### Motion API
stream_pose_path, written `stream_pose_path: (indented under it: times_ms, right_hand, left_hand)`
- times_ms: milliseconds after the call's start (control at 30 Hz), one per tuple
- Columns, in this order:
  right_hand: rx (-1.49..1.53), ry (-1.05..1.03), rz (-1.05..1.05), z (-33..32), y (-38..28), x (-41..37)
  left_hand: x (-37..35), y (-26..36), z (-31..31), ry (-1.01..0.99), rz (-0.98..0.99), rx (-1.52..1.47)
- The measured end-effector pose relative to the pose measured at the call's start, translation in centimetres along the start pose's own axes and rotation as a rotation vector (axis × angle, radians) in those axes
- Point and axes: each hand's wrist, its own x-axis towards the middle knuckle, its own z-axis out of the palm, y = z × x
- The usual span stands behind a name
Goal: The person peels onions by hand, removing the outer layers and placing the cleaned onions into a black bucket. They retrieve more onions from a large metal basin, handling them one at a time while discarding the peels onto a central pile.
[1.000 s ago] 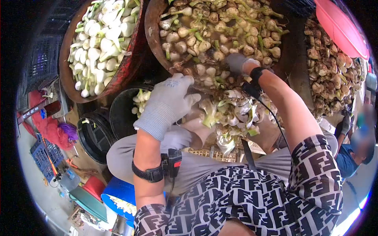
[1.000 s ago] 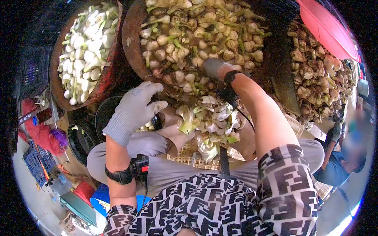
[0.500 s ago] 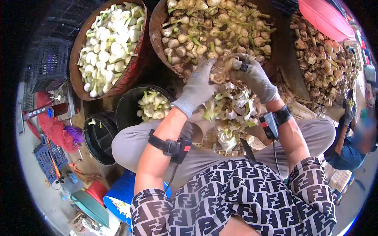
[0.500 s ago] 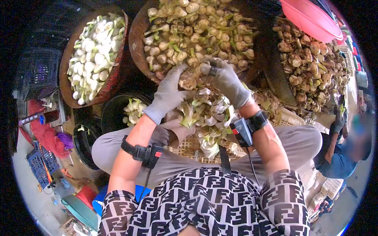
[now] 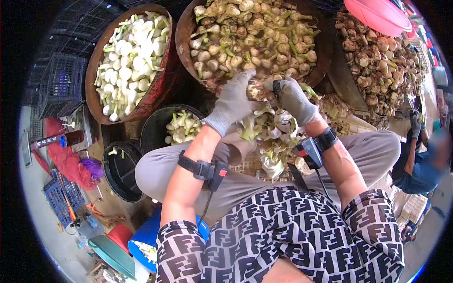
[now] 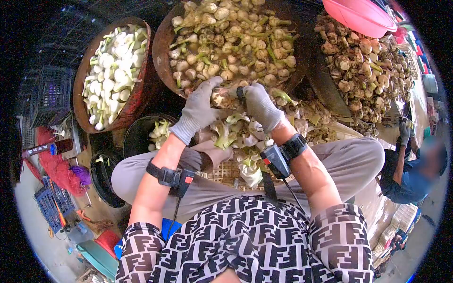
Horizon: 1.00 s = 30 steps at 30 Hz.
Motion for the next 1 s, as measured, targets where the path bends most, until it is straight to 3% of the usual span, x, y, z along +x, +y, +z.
stream_pose_path:
  times_ms: [67, 133, 167, 200, 300, 333, 433, 500, 533, 633, 733, 833, 900, 967, 1000]
  right_hand:
    - [-0.22, -0.038, -0.315, -0.6, 0.8, 0.4]
    - [-0.099, -0.047, -0.274, -0.4, -0.1, 0.2]
    - [0.132, -0.034, -0.076, -0.4, -0.6, 0.1]
    - [0.361, -0.02, 0.121, -0.3, -1.1, 0.0]
    - [-0.138, 0.088, 0.067, -0.2, -0.9, -0.1]
    - [-0.081, 0.09, 0.033, -0.1, -0.5, -0.1]
    - [0.011, 0.076, -0.064, 0.8, -0.2, 0.0]
    - [-0.035, 0.053, -0.113, 1.3, -1.0, -0.2]
    - [0.029, 0.044, -0.033, 1.6, -1.7, -0.5]
    - [0.329, 0.082, 0.19, 1.6, -1.4, 0.2]
    - [0.273, 0.089, 0.145, 1.4, -0.9, 0.7]
    - [0.231, 0.048, 0.015, 1.3, -0.4, 0.6]
    - [-0.061, 0.016, -0.222, 1.1, -0.2, 0.4]
    - [-0.615, -0.033, -0.556, 0.3, -0.4, 0.0]
    - [-0.575, -0.034, -0.53, 0.4, -0.3, -0.1]
  left_hand:
    - [0.0, -0.4, -0.1, 0.031, 0.026, -0.053]
    - [-0.1, -0.4, -0.6, -0.051, -0.113, -0.298]
    - [-0.1, -0.4, -0.8, -0.093, -0.182, -0.419]
    - [-0.2, -1.1, -0.3, -0.034, -0.133, -0.75]
    - [-0.3, -1.8, 0.0, -0.01, -0.463, -1.437]
    - [-0.2, -0.7, -0.6, -0.019, -0.611, -1.349]
    - [0.0, -1.4, -0.4, -0.048, -0.581, -1.406]
    - [0.2, -2.1, 0.0, -0.04, -0.431, -1.106]
    - [0.2, -2.3, 0.1, -0.038, -0.355, -0.957]
    - [0.2, -1.6, 0.3, -0.032, -0.321, -0.936]
    - [0.0, -0.7, -0.1, 0.002, -0.289, -0.708]
    - [0.1, -1.4, 0.5, 0.005, -0.264, -0.753]
    - [0.0, -1.0, 0.1, 0.005, -0.258, -0.735]
    - [-0.1, -0.7, -0.2, 0.003, -0.251, -0.722]
    - [-0.1, -1.0, -0.1, 0.0, -0.245, -0.717]
